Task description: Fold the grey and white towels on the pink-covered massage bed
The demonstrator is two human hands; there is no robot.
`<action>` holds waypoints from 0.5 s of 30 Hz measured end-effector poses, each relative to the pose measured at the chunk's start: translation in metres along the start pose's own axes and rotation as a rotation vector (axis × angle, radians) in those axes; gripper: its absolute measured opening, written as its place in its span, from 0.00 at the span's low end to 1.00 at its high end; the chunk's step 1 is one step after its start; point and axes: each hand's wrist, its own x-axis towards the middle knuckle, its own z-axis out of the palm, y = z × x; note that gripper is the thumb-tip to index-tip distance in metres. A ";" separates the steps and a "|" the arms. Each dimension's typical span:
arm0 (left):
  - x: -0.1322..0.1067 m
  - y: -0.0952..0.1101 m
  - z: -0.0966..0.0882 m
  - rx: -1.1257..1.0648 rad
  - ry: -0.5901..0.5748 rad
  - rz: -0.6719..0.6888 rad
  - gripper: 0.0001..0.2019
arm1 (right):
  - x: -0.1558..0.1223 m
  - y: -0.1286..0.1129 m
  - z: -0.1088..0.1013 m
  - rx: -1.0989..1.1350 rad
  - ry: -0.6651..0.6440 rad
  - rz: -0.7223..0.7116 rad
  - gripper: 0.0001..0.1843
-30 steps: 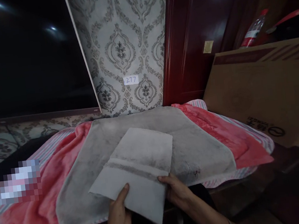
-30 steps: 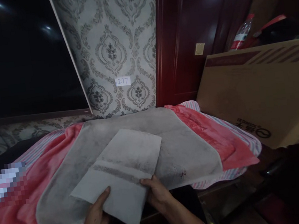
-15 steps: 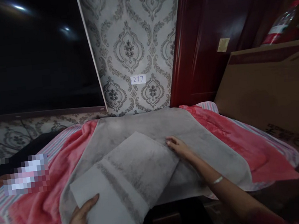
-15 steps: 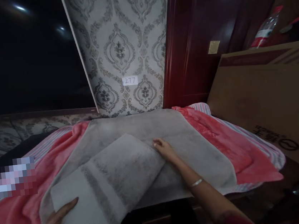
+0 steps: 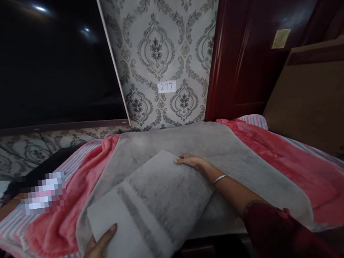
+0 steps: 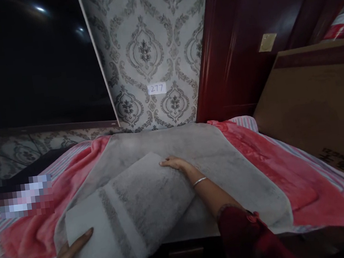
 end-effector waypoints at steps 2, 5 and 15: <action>0.002 0.007 -0.001 0.037 -0.011 0.040 0.33 | -0.006 -0.001 0.003 0.050 -0.031 -0.006 0.14; 0.007 0.031 0.000 0.073 -0.038 0.073 0.33 | -0.024 -0.004 -0.002 0.119 -0.043 -0.052 0.19; 0.056 0.090 0.075 0.266 -0.311 0.146 0.32 | -0.082 0.010 -0.076 0.314 0.287 -0.043 0.20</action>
